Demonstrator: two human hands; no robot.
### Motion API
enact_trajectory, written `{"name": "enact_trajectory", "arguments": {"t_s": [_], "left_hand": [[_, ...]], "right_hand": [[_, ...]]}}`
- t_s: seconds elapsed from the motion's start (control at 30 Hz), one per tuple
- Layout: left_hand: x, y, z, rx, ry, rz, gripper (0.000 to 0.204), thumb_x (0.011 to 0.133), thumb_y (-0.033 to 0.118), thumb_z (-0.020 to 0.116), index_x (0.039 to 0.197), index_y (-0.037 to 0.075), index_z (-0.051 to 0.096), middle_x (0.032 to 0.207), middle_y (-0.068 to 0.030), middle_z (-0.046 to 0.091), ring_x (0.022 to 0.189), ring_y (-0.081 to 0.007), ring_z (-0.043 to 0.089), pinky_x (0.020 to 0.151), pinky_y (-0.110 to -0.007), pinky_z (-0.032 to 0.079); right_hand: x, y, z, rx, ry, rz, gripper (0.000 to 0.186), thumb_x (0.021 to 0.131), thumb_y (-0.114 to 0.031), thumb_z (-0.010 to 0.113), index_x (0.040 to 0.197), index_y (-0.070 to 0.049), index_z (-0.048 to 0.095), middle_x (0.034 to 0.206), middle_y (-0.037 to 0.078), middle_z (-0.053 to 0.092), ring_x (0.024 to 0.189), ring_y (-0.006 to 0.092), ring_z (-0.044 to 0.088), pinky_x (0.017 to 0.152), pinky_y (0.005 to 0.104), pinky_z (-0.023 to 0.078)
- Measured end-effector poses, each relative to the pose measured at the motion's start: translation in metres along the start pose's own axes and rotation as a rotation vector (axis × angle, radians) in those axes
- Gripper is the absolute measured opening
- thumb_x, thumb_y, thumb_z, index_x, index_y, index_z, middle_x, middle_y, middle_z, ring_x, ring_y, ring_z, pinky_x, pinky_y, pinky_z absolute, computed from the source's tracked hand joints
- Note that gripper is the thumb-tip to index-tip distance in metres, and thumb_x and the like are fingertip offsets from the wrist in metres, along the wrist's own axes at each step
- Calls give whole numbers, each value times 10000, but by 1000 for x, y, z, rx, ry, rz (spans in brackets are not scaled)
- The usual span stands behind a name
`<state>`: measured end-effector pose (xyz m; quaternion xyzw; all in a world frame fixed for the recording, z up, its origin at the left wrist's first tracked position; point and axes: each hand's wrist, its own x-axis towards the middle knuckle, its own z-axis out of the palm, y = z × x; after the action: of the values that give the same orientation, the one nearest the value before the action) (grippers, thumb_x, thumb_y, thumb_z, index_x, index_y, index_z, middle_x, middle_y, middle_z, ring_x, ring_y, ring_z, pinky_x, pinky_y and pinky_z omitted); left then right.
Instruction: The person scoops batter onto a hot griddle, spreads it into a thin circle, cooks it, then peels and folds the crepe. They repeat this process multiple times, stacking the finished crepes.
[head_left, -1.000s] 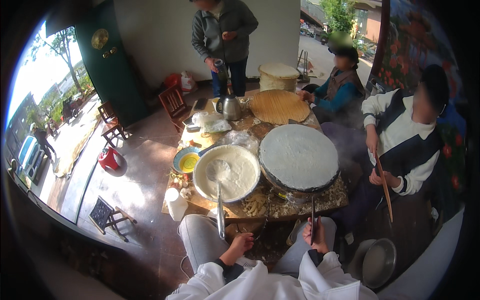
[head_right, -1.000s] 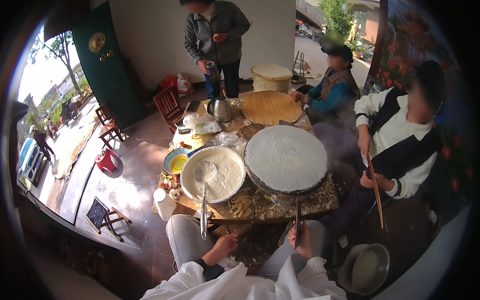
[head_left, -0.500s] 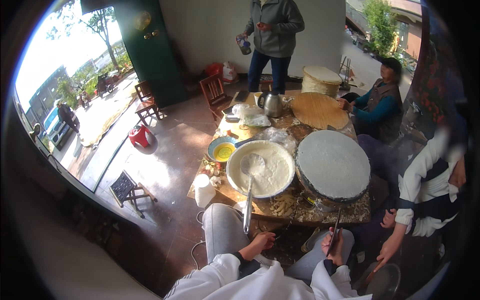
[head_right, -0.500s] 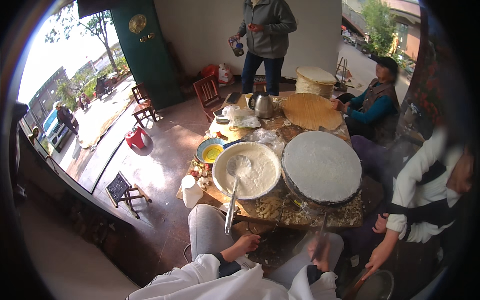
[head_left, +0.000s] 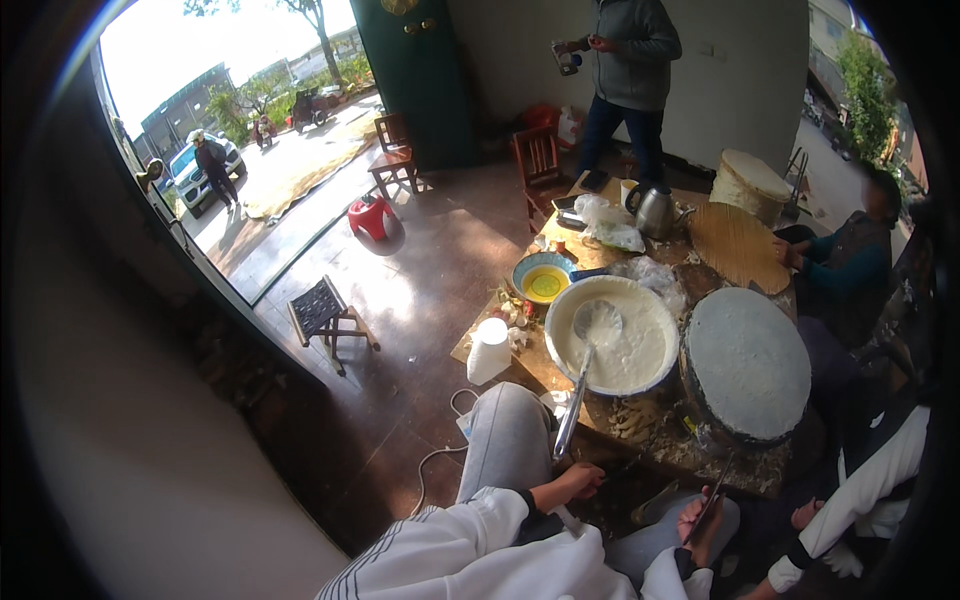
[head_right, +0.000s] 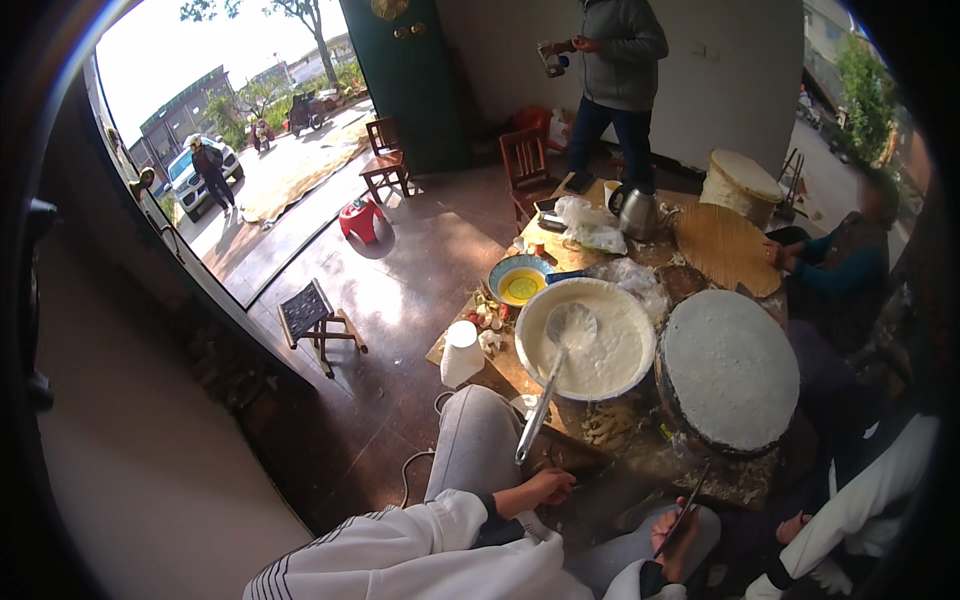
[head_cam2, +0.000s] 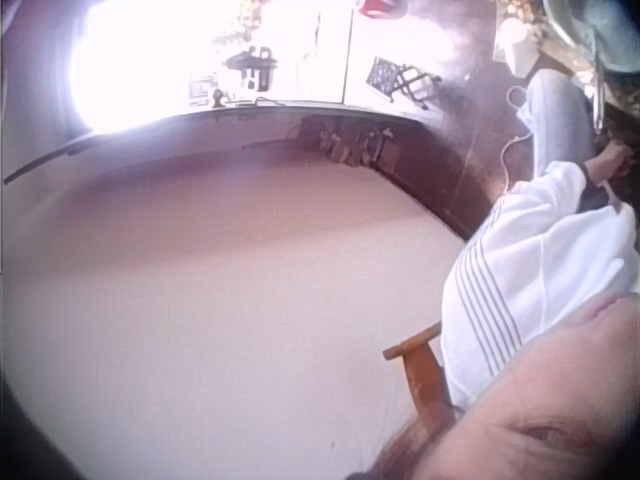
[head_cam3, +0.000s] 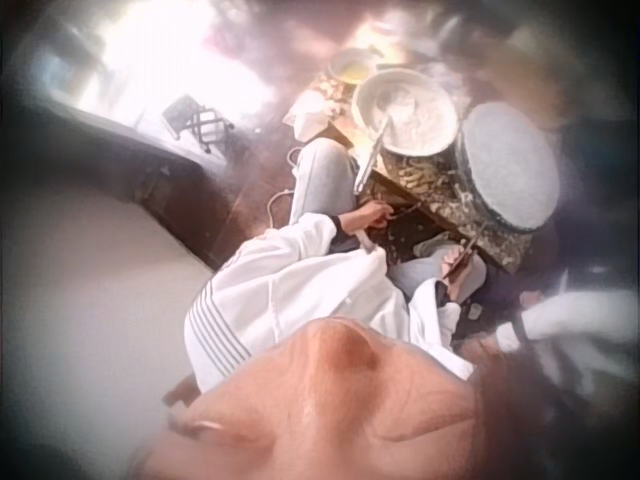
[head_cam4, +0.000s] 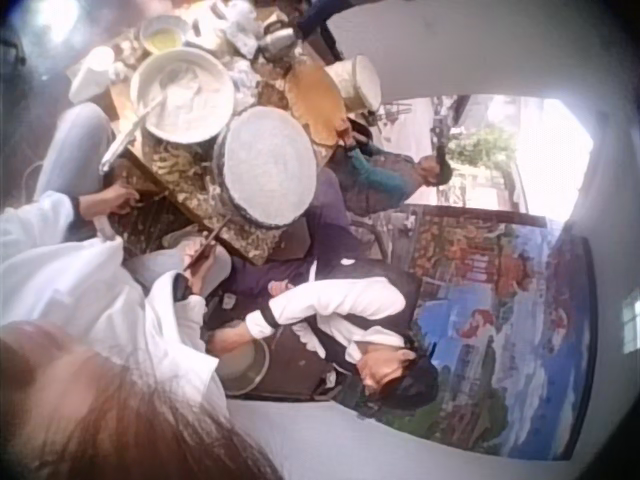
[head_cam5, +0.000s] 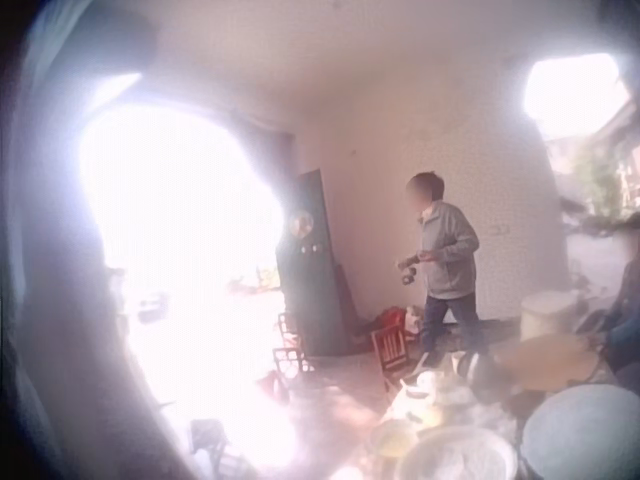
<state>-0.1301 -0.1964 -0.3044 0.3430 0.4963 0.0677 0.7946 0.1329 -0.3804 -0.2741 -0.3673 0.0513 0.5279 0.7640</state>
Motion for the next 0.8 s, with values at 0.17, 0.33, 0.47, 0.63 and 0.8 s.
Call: {"name": "enact_trajectory", "arguments": {"t_s": [0.17,0.33,0.47,0.63,0.8], "left_hand": [[-1,0,-1,21,-8,-8,252,916,311,572,1094,140,621,902,-24,615,734,-140,593,619,-273,513],[0,-4,-3,68,-19,3,255,913,304,575,1094,129,620,899,-31,620,721,-147,598,620,-277,513],[0,-5,-4,105,-20,4,250,910,301,578,1078,122,627,869,-25,626,713,-142,599,614,-278,512],[-1,-2,-5,106,-35,21,237,918,298,571,1046,110,638,851,-24,629,657,-146,597,585,-285,510],[0,-5,-5,39,-38,33,321,929,373,554,958,64,635,780,-54,614,630,-174,598,542,-290,494]], "right_hand": [[-5,-1,7,-29,-18,3,445,952,-503,455,1043,-89,592,517,5,408,420,122,381,430,260,318],[-5,2,7,9,-32,12,503,937,-561,442,1033,-91,595,477,15,396,402,130,351,406,278,283],[-2,4,1,-22,-71,5,511,924,-578,451,1036,-104,604,474,13,393,389,128,345,396,273,284],[2,3,-8,13,-123,30,517,929,-572,438,1034,-107,638,487,26,440,405,145,404,416,283,337],[6,3,-16,68,-204,57,528,935,-566,424,1059,-101,641,511,29,459,430,149,417,443,289,352]]}}
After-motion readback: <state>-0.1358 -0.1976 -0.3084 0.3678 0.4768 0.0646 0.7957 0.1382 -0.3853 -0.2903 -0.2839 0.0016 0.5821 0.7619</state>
